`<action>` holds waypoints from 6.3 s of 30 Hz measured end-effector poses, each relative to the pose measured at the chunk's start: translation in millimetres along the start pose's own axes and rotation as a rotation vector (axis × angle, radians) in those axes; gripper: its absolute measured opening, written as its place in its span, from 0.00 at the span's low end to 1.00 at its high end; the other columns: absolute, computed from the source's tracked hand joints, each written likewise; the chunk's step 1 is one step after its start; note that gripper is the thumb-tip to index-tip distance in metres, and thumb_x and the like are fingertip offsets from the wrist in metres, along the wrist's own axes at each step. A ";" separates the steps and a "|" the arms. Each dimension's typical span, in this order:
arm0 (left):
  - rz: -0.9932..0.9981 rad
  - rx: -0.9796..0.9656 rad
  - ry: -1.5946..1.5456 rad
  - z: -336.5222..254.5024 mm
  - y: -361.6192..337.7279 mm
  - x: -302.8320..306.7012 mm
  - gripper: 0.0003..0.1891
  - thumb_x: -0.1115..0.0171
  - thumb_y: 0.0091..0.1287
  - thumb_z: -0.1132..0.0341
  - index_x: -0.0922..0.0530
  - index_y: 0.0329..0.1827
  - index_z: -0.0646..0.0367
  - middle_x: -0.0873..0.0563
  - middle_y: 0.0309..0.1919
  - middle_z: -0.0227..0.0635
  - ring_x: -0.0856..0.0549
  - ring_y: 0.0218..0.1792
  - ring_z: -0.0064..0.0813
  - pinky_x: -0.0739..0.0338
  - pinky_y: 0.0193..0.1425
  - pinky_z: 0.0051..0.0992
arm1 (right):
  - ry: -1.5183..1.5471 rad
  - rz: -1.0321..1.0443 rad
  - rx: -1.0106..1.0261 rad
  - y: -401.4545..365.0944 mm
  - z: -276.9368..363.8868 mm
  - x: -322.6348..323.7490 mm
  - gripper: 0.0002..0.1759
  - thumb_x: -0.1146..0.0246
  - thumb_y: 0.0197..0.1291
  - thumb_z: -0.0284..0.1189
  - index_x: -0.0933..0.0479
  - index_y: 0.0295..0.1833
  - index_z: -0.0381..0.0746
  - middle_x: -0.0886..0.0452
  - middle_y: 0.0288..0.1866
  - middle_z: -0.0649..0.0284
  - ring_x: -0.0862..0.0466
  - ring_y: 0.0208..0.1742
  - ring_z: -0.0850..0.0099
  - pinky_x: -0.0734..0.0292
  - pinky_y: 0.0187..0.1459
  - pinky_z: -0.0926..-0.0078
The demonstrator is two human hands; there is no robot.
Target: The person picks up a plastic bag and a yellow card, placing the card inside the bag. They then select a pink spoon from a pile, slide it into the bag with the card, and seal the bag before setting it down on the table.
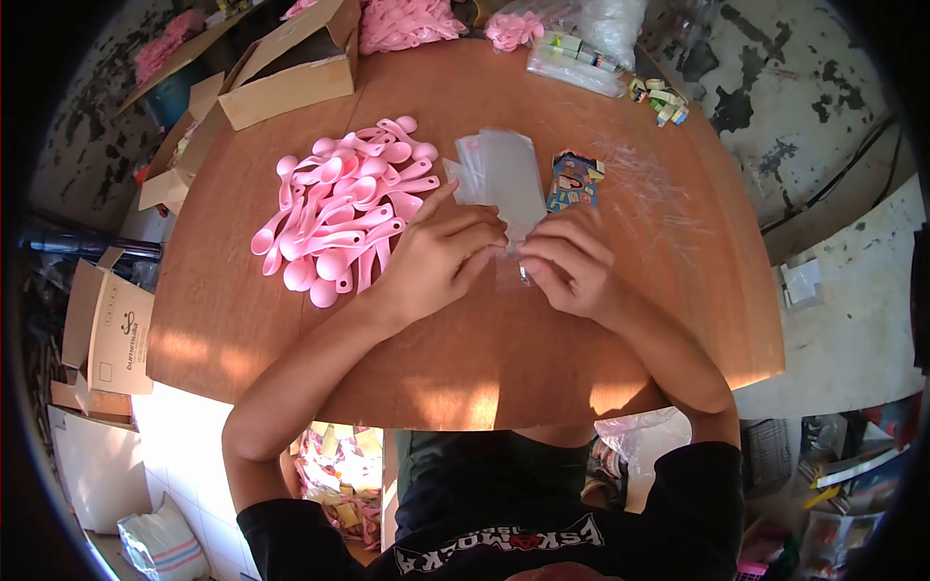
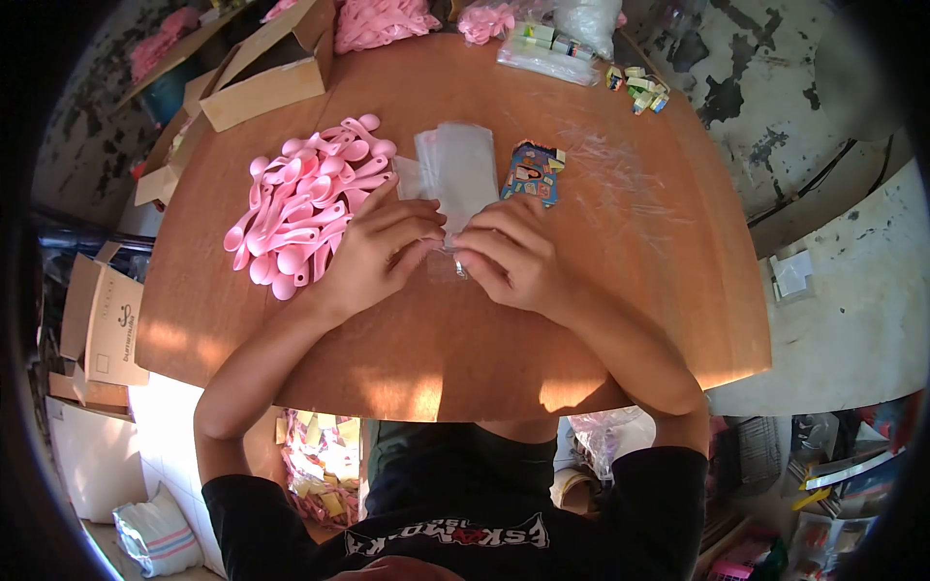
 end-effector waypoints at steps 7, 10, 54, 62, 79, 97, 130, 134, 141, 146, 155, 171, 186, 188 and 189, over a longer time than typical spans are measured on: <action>-0.274 0.524 -0.801 55.8 -10.1 22.8 0.11 0.34 0.66 0.75 0.21 0.50 0.65 0.13 0.40 0.33 0.15 0.41 0.18 0.20 0.46 0.19 | -0.450 0.122 -0.420 -34.8 -111.3 27.2 0.09 0.34 0.55 0.28 0.17 0.42 0.37 0.16 0.44 0.58 0.19 0.47 0.56 0.27 0.52 0.60; -0.232 0.573 -0.868 57.7 -7.8 29.1 0.12 0.35 0.67 0.73 0.22 0.52 0.65 0.13 0.40 0.33 0.16 0.42 0.16 0.21 0.47 0.18 | -0.394 0.250 -0.498 -46.2 -125.2 20.4 0.13 0.30 0.51 0.27 0.18 0.43 0.34 0.16 0.45 0.55 0.18 0.46 0.55 0.22 0.50 0.61; -0.082 0.493 -0.906 21.8 -8.3 21.6 0.15 0.35 0.68 0.69 0.19 0.56 0.67 0.12 0.41 0.35 0.16 0.41 0.16 0.20 0.44 0.19 | 0.523 0.413 -0.424 72.7 -8.9 -14.3 0.10 0.32 0.58 0.26 0.18 0.45 0.33 0.17 0.44 0.56 0.17 0.44 0.66 0.25 0.46 0.71; -0.167 0.392 -0.810 12.0 -4.5 30.0 0.20 0.31 0.64 0.68 0.21 0.58 0.65 0.12 0.42 0.39 0.16 0.43 0.20 0.20 0.48 0.22 | 0.332 0.713 -0.606 47.0 -17.0 -34.6 0.11 0.36 0.64 0.25 0.21 0.50 0.32 0.19 0.36 0.64 0.23 0.32 0.79 0.27 0.34 0.77; 0.079 0.437 -0.774 6.5 -10.3 6.4 0.19 0.31 0.65 0.68 0.23 0.57 0.65 0.14 0.44 0.34 0.16 0.45 0.19 0.21 0.49 0.22 | 0.298 0.344 -0.551 79.5 -192.4 -171.1 0.12 0.37 0.63 0.29 0.18 0.49 0.35 0.14 0.42 0.62 0.18 0.41 0.77 0.24 0.46 0.75; -0.097 0.554 -0.904 20.2 -19.4 13.9 0.20 0.35 0.67 0.72 0.26 0.61 0.65 0.15 0.44 0.34 0.16 0.44 0.16 0.20 0.45 0.18 | 0.163 0.175 -0.703 101.6 -173.6 -129.4 0.10 0.33 0.55 0.23 0.20 0.43 0.33 0.15 0.36 0.57 0.15 0.36 0.72 0.21 0.38 0.74; -0.178 0.488 -0.767 30.7 -19.4 12.4 0.22 0.30 0.63 0.70 0.26 0.59 0.65 0.14 0.41 0.35 0.16 0.42 0.18 0.21 0.45 0.22 | 0.198 0.023 -0.424 94.3 -31.7 2.4 0.06 0.32 0.57 0.24 0.17 0.40 0.34 0.15 0.42 0.61 0.17 0.42 0.75 0.24 0.45 0.78; -0.147 0.494 -0.795 28.5 -19.9 9.7 0.26 0.30 0.63 0.70 0.30 0.63 0.64 0.15 0.45 0.37 0.16 0.47 0.24 0.21 0.50 0.25 | 0.603 0.121 -0.715 72.5 -50.1 -13.6 0.07 0.34 0.58 0.23 0.16 0.42 0.35 0.14 0.40 0.59 0.16 0.42 0.72 0.24 0.43 0.79; -0.339 0.318 -0.483 19.7 -17.5 40.8 0.36 0.28 0.61 0.65 0.38 0.70 0.63 0.23 0.58 0.45 0.26 0.64 0.37 0.36 0.71 0.37 | 0.170 -0.144 -0.281 106.1 -12.6 51.1 0.06 0.33 0.56 0.21 0.15 0.40 0.35 0.14 0.37 0.61 0.18 0.33 0.76 0.25 0.33 0.79; -0.291 0.331 -0.531 16.0 -16.2 42.7 0.32 0.30 0.63 0.66 0.34 0.67 0.65 0.24 0.60 0.45 0.26 0.65 0.36 0.35 0.70 0.36 | 0.247 0.143 -0.421 101.6 -9.7 22.4 0.06 0.33 0.56 0.20 0.16 0.40 0.34 0.14 0.36 0.60 0.17 0.34 0.77 0.24 0.36 0.80; -0.218 0.452 -0.995 12.7 -16.8 25.3 0.14 0.45 0.74 0.71 0.23 0.58 0.68 0.13 0.38 0.36 0.14 0.39 0.19 0.20 0.39 0.20 | 0.457 0.248 -0.618 92.0 -10.1 2.5 0.08 0.33 0.57 0.23 0.16 0.42 0.34 0.14 0.37 0.59 0.16 0.36 0.76 0.23 0.39 0.77; -0.093 0.448 -0.643 0.8 -10.7 34.9 0.12 0.42 0.70 0.73 0.19 0.53 0.68 0.14 0.25 0.34 0.21 0.23 0.14 0.27 0.26 0.19 | -0.122 0.221 -0.184 105.2 27.0 14.0 0.04 0.32 0.51 0.26 0.17 0.34 0.38 0.22 0.32 0.65 0.20 0.37 0.65 0.23 0.37 0.68; -0.027 0.066 -0.299 -59.0 13.5 67.1 0.11 0.39 0.65 0.77 0.17 0.49 0.67 0.16 0.21 0.36 0.22 0.17 0.16 0.31 0.21 0.18 | -0.054 0.121 -0.181 111.4 33.0 36.9 0.08 0.36 0.34 0.18 0.27 0.24 0.38 0.25 0.27 0.64 0.23 0.30 0.68 0.29 0.30 0.73; -0.039 0.123 -0.351 -61.6 12.3 68.5 0.11 0.39 0.65 0.78 0.17 0.50 0.68 0.14 0.24 0.37 0.19 0.20 0.18 0.28 0.25 0.17 | 0.105 0.052 -0.232 107.0 26.8 49.7 0.07 0.37 0.35 0.18 0.27 0.23 0.38 0.25 0.26 0.63 0.23 0.30 0.70 0.30 0.28 0.75; -0.033 0.116 -0.352 -67.8 11.1 68.4 0.11 0.39 0.65 0.78 0.17 0.50 0.68 0.14 0.24 0.37 0.19 0.20 0.18 0.28 0.25 0.17 | 0.196 0.027 -0.305 102.4 20.8 56.1 0.07 0.37 0.37 0.17 0.27 0.24 0.37 0.24 0.28 0.63 0.22 0.32 0.72 0.29 0.30 0.76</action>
Point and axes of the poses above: each hand's wrist, its own y-axis towards the middle knuckle, its own x-axis out of the back of the hand, z = x × y, the point moved 10 cm from there along y, towards the middle knuckle
